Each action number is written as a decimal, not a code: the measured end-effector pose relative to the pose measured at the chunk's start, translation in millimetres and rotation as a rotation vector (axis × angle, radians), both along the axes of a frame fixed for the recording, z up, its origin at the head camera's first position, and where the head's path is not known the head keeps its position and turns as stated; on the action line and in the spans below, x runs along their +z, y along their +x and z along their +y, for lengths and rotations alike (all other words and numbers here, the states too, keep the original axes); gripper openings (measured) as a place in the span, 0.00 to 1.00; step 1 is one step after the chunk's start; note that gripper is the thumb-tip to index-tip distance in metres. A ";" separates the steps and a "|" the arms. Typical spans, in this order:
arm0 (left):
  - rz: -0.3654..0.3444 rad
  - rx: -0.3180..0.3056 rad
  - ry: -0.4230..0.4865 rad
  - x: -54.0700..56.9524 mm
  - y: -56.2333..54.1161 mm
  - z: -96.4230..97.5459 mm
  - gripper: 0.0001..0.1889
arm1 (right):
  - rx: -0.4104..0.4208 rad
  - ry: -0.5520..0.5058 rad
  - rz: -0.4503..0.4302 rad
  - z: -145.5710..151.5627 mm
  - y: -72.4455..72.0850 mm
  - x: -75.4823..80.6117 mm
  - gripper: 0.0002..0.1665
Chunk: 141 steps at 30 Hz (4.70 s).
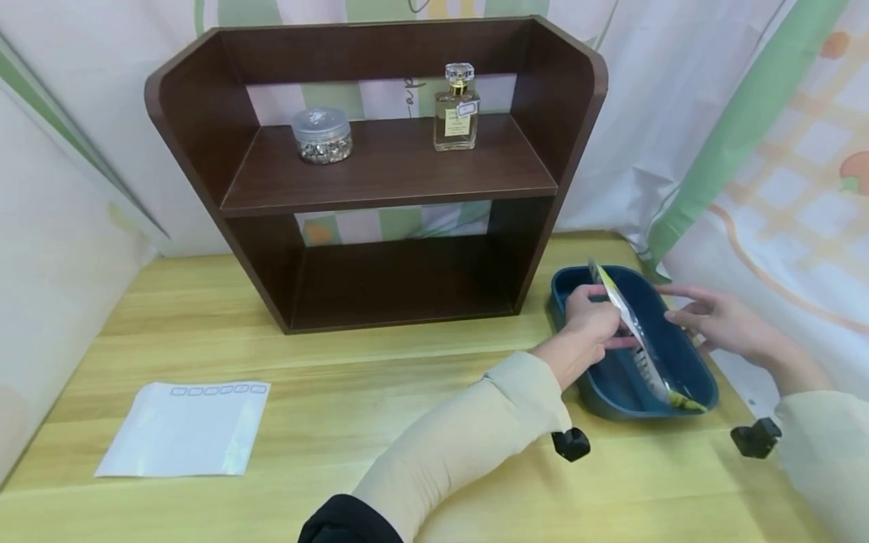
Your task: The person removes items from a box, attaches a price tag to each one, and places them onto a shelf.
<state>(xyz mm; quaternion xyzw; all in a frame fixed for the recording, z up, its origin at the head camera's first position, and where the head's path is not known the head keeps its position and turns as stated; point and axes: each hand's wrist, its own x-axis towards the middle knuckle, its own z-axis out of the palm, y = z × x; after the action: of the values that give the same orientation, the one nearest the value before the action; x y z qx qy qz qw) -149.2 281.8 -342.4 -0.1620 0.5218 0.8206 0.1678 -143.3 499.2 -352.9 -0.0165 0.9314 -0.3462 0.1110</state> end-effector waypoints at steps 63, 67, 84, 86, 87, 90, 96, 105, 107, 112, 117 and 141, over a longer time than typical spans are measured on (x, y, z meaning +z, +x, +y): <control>0.132 -0.246 0.029 -72.2 57.9 -282.9 0.21 | 0.009 0.057 0.089 -2.0 -1.6 -9.6 0.31; 0.132 -0.259 0.003 -81.1 61.1 -298.6 0.22 | 0.010 0.051 0.089 0.3 -2.3 -11.4 0.32; 0.139 -0.406 -0.117 -82.9 65.6 -349.5 0.26 | 0.027 0.080 0.085 0.9 -2.6 -11.7 0.33; 0.152 -0.444 -0.154 -80.6 67.0 -356.6 0.28 | 0.032 0.090 0.095 0.0 -2.5 -11.3 0.32; 0.162 -0.463 -0.174 -79.0 67.7 -360.8 0.29 | 0.039 0.093 0.102 -0.3 -2.9 -11.2 0.32; 0.206 -0.509 -0.222 -73.8 69.3 -374.8 0.31 | 0.064 0.112 0.143 -1.5 -5.0 -10.2 0.29; 0.325 -0.492 -0.343 -64.7 67.5 -413.6 0.26 | 0.163 0.174 0.320 -7.3 -14.2 0.8 0.23; 0.476 -0.209 -0.792 -54.0 69.4 -494.9 0.24 | 0.164 0.291 0.475 -57.6 -16.4 39.1 0.22; 0.476 -0.147 -0.929 -52.9 70.9 -512.7 0.24 | 0.174 0.314 0.512 -77.4 -15.0 46.5 0.22; 0.444 -0.057 -1.199 -56.4 76.3 -554.3 0.29 | 0.252 0.252 0.609 -130.6 -16.2 55.7 0.22; 0.348 -0.076 -1.288 -62.6 79.3 -585.8 0.38 | 0.375 0.191 0.624 -185.3 -20.4 58.2 0.20; 0.292 -0.153 -1.282 -75.6 72.8 -608.7 0.34 | 0.663 0.034 0.373 -357.4 -38.0 18.2 0.17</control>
<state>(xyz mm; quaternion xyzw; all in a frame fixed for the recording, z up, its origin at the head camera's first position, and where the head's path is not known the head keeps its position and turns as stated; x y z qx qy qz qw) -76.4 -327.0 -417.9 -0.0794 0.9343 0.3468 0.0234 -181.4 141.9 -334.7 -0.3780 0.8853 -0.2669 0.0459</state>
